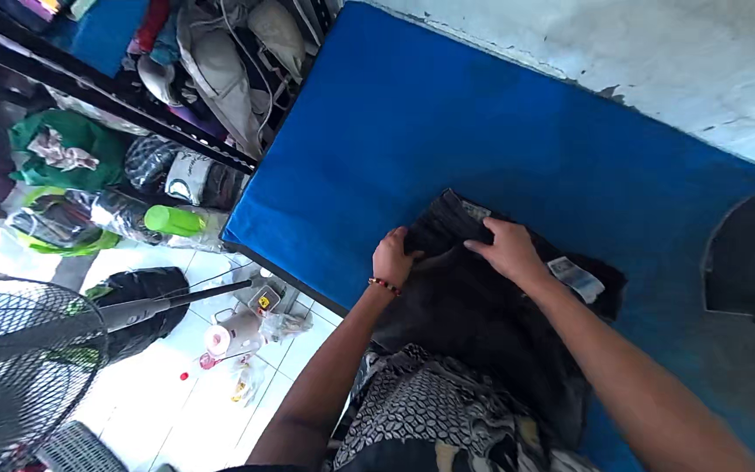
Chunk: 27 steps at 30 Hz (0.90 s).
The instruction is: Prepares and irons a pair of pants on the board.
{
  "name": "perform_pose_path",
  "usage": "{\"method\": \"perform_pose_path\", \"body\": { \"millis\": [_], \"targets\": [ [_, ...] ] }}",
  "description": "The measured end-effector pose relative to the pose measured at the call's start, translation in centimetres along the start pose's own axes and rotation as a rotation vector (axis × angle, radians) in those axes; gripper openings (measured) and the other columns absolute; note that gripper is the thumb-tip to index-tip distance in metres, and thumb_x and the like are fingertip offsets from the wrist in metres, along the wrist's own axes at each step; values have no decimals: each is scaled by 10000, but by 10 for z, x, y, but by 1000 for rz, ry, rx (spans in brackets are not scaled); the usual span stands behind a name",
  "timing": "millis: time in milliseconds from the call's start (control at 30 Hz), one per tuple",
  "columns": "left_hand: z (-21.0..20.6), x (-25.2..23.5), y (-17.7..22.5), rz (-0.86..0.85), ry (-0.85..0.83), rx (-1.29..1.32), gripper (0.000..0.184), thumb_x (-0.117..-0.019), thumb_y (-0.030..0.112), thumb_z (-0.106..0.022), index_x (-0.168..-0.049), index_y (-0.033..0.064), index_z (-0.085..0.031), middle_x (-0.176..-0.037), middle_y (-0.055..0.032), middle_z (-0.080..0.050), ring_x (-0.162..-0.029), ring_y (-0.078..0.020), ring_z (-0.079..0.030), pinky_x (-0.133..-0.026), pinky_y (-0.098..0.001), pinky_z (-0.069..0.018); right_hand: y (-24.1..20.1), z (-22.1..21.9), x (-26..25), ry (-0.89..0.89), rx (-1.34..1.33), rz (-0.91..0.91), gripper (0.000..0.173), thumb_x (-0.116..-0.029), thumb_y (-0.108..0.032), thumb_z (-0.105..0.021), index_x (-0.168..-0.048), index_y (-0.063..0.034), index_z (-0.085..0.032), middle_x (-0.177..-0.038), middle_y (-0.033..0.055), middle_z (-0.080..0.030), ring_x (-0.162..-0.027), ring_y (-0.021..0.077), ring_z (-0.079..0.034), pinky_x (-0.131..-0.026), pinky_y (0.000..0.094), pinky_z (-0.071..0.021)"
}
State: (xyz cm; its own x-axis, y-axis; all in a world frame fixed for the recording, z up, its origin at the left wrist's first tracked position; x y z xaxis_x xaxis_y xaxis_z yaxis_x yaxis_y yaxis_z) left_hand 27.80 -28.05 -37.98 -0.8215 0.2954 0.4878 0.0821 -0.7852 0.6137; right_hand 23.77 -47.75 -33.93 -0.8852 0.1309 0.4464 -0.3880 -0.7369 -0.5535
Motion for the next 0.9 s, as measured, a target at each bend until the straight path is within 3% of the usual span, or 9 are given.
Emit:
{"method": "perform_pose_path", "body": {
  "millis": [133, 233, 267, 333, 400, 533, 667, 800, 900],
  "targets": [
    [-6, 10, 1, -94, 240, -23, 373, -926, 137, -760, -1236, -34, -644, -1273, -258, -644, -1200, -430, -625, -987, -587, -510, -10, 2, 8, 46, 95, -60, 364, -1037, -224, -630, -1229, 85, -641, -1030, 353, -677, -1005, 556, -660, -830, 700, -500],
    [-7, 33, 8, -407, 482, -90, 342, -907, 164, -752, -1161, -52, -672, -1204, -266, -662, -1135, -450, -639, -919, -581, -517, -13, -3, 5, 76, 200, -14, 329, -1054, -233, -598, -1126, 79, -676, -1031, 329, -686, -979, 534, -674, -786, 681, -514],
    [-11, 40, 13, -519, 486, -143, 315, -916, 194, -733, -1130, -35, -702, -1168, -244, -689, -1099, -432, -664, -892, -567, -532, -16, -3, 6, 110, 206, 40, 311, -1054, -211, -595, -1106, 83, -684, -1051, 321, -683, -967, 524, -677, -774, 675, -523],
    [-28, 46, 18, -594, 258, -227, 416, -939, 316, -712, -1191, -15, -715, -1224, -218, -695, -1152, -405, -662, -956, -571, -519, -19, -3, 8, 147, 176, 92, 305, -1060, -183, -578, -1129, 95, -682, -1108, 318, -672, -986, 514, -674, -797, 670, -527],
    [-42, 45, 18, -554, 51, -275, 501, -965, 368, -681, -1260, -36, -676, -1327, -226, -652, -1242, -400, -619, -1036, -568, -469, -21, 0, 10, 192, 162, 131, 324, -1076, -194, -547, -1147, 97, -671, -1064, 316, -681, -949, 511, -686, -769, 661, -536],
    [-28, 31, 21, -467, -144, -146, 271, -1051, 140, -551, -1108, -76, -704, -1166, -245, -704, -1163, -396, -659, -1026, -544, -487, -23, 4, 10, 291, 228, 257, 322, -1075, -212, -548, -1026, 85, -660, -859, 278, -675, -766, 479, -696, -613, 609, -528],
    [-18, 17, 28, -272, -363, -306, 319, -1106, 187, -449, -1255, -16, -644, -1139, -252, -694, -1104, -429, -674, -939, -596, -517, -16, -2, -6, 276, 294, 233, 361, -1081, -226, -535, -1007, 104, -663, -864, 294, -684, -775, 491, -700, -633, 615, -525],
    [-29, 14, 40, -43, -379, -527, 336, -1109, 216, -432, -1383, 65, -555, -1134, -239, -700, -1100, -439, -674, -903, -596, -529, 11, -26, -35, 156, 330, 113, 458, -1101, -319, -476, -1081, 109, -637, -950, 322, -688, -867, 523, -700, -697, 647, -533],
    [-31, 17, 36, -71, -197, -573, 338, -1100, 221, -460, -1362, 44, -578, -1174, -235, -699, -1153, -411, -662, -963, -572, -510, 24, -8, -47, -131, 128, 32, 506, -1096, -385, -477, -1177, 93, -626, -1018, 330, -675, -986, 512, -675, -846, 666, -517]
  ]
}}
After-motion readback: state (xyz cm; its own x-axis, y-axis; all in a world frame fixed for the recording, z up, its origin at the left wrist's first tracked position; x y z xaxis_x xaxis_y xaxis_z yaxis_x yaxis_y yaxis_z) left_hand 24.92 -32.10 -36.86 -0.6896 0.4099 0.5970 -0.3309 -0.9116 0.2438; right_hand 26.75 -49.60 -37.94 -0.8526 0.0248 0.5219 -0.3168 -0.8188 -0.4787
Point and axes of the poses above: each hand's wrist, its own x-axis away from the middle knuckle, its own z-axis out of the back of the hand, y = z × x, the point moved 7 cm from there along -x, towards the middle knuckle
